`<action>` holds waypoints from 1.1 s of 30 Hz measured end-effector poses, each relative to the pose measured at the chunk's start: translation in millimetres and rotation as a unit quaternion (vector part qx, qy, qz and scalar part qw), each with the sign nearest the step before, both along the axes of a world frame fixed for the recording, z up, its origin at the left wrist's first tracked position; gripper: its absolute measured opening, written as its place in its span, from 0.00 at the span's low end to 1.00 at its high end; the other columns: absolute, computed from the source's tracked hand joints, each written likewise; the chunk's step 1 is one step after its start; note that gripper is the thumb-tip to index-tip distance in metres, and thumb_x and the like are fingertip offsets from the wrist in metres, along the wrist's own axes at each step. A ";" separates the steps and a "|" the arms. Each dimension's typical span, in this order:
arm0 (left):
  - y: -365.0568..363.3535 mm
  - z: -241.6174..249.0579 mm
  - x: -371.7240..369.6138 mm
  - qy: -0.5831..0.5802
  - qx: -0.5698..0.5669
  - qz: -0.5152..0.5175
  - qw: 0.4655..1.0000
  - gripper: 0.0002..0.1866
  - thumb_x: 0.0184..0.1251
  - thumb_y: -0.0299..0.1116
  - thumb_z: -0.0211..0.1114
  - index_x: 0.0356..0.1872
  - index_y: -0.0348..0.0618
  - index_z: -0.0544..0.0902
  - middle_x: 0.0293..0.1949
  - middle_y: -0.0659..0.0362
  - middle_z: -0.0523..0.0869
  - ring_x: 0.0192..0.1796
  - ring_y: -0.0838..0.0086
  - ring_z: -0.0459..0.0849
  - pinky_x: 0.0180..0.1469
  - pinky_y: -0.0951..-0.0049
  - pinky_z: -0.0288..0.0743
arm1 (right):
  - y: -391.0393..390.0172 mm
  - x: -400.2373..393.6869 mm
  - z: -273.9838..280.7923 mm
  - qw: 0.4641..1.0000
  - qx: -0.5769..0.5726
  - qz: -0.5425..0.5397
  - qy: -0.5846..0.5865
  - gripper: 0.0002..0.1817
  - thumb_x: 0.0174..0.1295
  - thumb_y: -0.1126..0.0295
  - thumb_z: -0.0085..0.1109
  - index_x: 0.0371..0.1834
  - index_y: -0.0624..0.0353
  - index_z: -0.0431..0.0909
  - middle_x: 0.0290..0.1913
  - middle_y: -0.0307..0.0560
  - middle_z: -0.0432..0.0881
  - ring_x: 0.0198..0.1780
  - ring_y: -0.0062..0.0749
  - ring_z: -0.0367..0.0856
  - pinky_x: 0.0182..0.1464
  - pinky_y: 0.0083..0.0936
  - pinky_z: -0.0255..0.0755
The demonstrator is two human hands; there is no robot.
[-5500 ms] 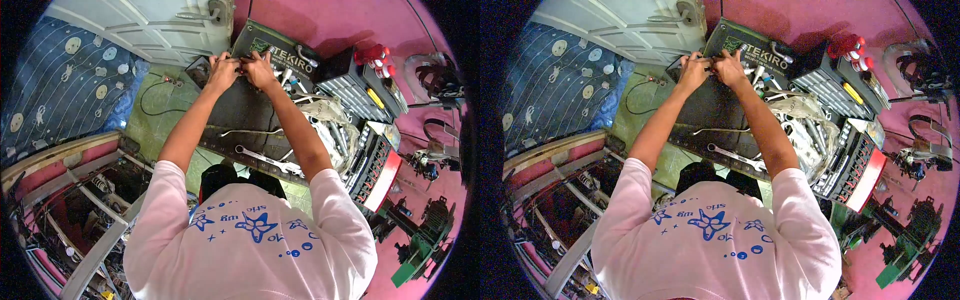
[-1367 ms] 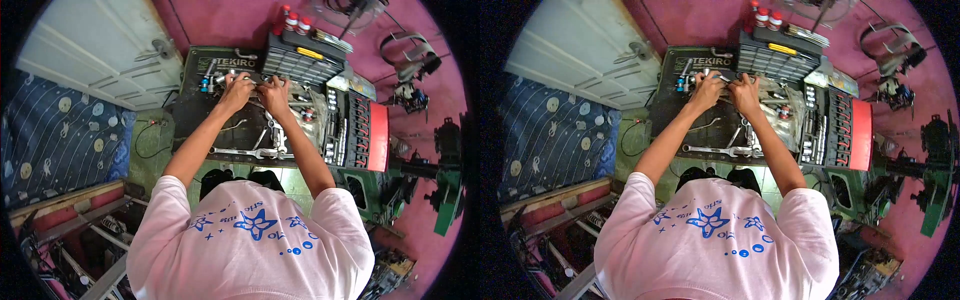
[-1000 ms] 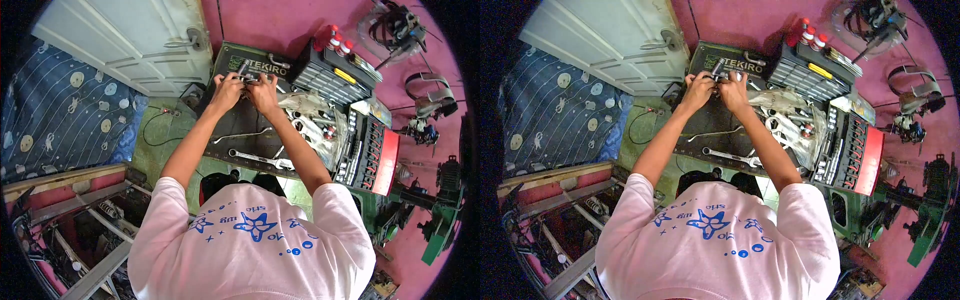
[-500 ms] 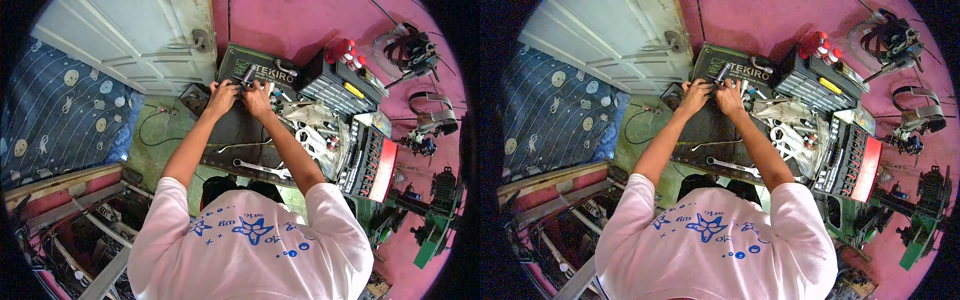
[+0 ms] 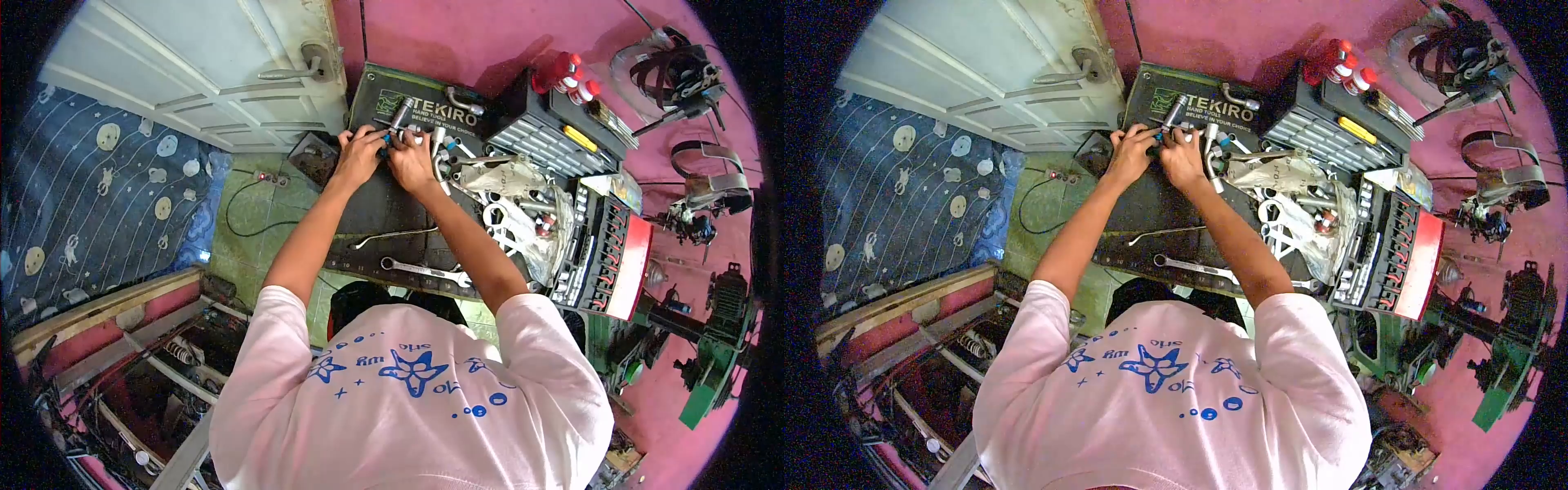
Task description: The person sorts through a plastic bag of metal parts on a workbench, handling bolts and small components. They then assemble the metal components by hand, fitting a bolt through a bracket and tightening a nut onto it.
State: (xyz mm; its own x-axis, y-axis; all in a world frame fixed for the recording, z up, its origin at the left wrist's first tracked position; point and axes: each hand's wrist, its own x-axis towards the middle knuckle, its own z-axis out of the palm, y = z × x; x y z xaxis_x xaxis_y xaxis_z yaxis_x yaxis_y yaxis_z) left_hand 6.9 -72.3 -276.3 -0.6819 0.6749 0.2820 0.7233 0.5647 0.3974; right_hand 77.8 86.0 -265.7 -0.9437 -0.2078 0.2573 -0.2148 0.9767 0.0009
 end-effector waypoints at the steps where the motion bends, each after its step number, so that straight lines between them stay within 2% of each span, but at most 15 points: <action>1: 0.7 -0.8 0.4 -0.002 0.013 0.011 1.000 0.15 0.46 0.24 0.75 0.38 0.47 0.89 0.64 0.66 0.85 0.67 0.68 0.75 0.61 0.52 0.57 | 0.4 0.1 -0.4 1.000 0.000 0.000 0.000 0.10 0.56 0.67 0.62 0.37 0.55 0.89 0.58 0.43 0.85 0.62 0.41 0.75 0.67 0.61 0.60; 4: 0.7 0.7 2.8 0.007 0.007 0.029 1.000 0.14 0.45 0.25 0.76 0.37 0.47 0.89 0.60 0.68 0.86 0.67 0.69 0.76 0.61 0.53 0.57 | 1.5 -0.5 2.2 1.000 -0.016 -0.006 0.002 0.10 0.55 0.66 0.64 0.38 0.53 0.90 0.56 0.42 0.85 0.63 0.40 0.74 0.67 0.62 0.59; 6: -0.3 3.2 4.3 -0.004 0.008 0.024 1.000 0.14 0.44 0.26 0.77 0.37 0.48 0.90 0.59 0.68 0.87 0.67 0.69 0.76 0.61 0.53 0.56 | 4.5 2.0 6.5 0.999 -0.031 -0.005 -0.037 0.14 0.52 0.59 0.71 0.41 0.50 0.89 0.64 0.40 0.83 0.65 0.41 0.74 0.66 0.59 0.58; 9: -5.1 7.8 9.4 -0.024 0.004 0.016 1.000 0.14 0.45 0.28 0.78 0.37 0.49 0.90 0.58 0.68 0.87 0.67 0.70 0.75 0.61 0.52 0.56 | 10.3 6.4 13.3 0.996 -0.030 0.017 -0.076 0.14 0.52 0.59 0.72 0.42 0.49 0.89 0.63 0.35 0.83 0.63 0.40 0.74 0.64 0.61 0.58; 12: -9.6 13.3 16.4 -0.037 0.003 0.010 0.999 0.13 0.46 0.29 0.78 0.36 0.50 0.91 0.57 0.67 0.87 0.67 0.69 0.75 0.62 0.52 0.56 | 12.2 13.3 14.6 0.996 -0.036 0.034 -0.068 0.15 0.51 0.59 0.73 0.42 0.48 0.89 0.61 0.33 0.83 0.62 0.39 0.74 0.63 0.62 0.58; 14: -12.4 17.3 21.7 -0.033 0.020 0.010 0.999 0.11 0.45 0.30 0.79 0.33 0.49 0.91 0.54 0.67 0.88 0.66 0.69 0.77 0.61 0.53 0.56 | 13.1 20.5 14.4 0.996 -0.058 0.042 -0.046 0.15 0.50 0.59 0.74 0.42 0.48 0.89 0.61 0.33 0.84 0.62 0.40 0.74 0.63 0.61 0.58; 20: -17.3 36.9 42.1 -0.051 -0.003 -0.025 0.998 0.11 0.44 0.30 0.79 0.33 0.49 0.91 0.54 0.67 0.89 0.66 0.70 0.77 0.60 0.54 0.57 | 22.7 42.7 21.5 0.988 -0.114 0.099 -0.001 0.18 0.47 0.59 0.76 0.42 0.48 0.89 0.62 0.35 0.84 0.64 0.40 0.73 0.64 0.55 0.59; 25: -10.3 52.7 71.1 -0.029 0.007 -0.037 0.999 0.10 0.44 0.31 0.78 0.32 0.49 0.91 0.54 0.66 0.89 0.66 0.68 0.77 0.60 0.55 0.57 | 32.5 74.7 36.9 0.989 -0.120 0.082 -0.017 0.18 0.47 0.56 0.77 0.42 0.49 0.89 0.61 0.34 0.85 0.64 0.39 0.73 0.64 0.56 0.58; 27: -4.6 57.6 81.5 -0.036 0.021 -0.039 0.998 0.09 0.44 0.31 0.79 0.30 0.50 0.91 0.54 0.67 0.89 0.67 0.68 0.77 0.61 0.55 0.56 | 38.7 88.1 40.6 0.989 -0.118 0.085 0.002 0.18 0.49 0.58 0.76 0.43 0.49 0.88 0.62 0.35 0.84 0.62 0.40 0.74 0.64 0.53 0.63; 28: -0.4 58.5 87.2 -0.040 0.017 -0.041 0.998 0.09 0.45 0.32 0.79 0.30 0.50 0.91 0.54 0.67 0.89 0.68 0.68 0.76 0.61 0.55 0.55 | 43.3 94.6 40.6 0.979 -0.182 0.087 -0.017 0.17 0.51 0.61 0.75 0.45 0.49 0.87 0.63 0.36 0.84 0.61 0.43 0.75 0.58 0.48 0.74; 29: 4.6 58.7 92.6 -0.044 0.012 -0.042 0.998 0.09 0.46 0.32 0.79 0.31 0.50 0.91 0.54 0.67 0.89 0.69 0.68 0.76 0.62 0.55 0.54 | 49.0 102.5 40.2 0.980 -0.183 0.082 -0.012 0.17 0.51 0.61 0.75 0.45 0.49 0.87 0.63 0.36 0.84 0.61 0.43 0.75 0.58 0.48 0.74; 31: 16.3 62.9 102.9 -0.048 0.015 -0.059 0.997 0.09 0.46 0.32 0.79 0.31 0.50 0.91 0.55 0.67 0.89 0.69 0.67 0.76 0.62 0.54 0.54 | 57.2 120.3 46.6 0.976 -0.207 0.062 -0.037 0.17 0.54 0.62 0.74 0.47 0.49 0.87 0.64 0.38 0.83 0.63 0.45 0.75 0.51 0.42 0.82; 33: 28.5 66.1 115.3 -0.054 0.017 -0.078 0.995 0.09 0.46 0.32 0.79 0.32 0.50 0.91 0.55 0.67 0.89 0.70 0.67 0.75 0.62 0.54 0.53 | 71.3 137.6 50.4 0.978 -0.195 0.055 -0.055 0.18 0.55 0.62 0.73 0.50 0.51 0.86 0.65 0.41 0.82 0.64 0.45 0.78 0.48 0.43 0.83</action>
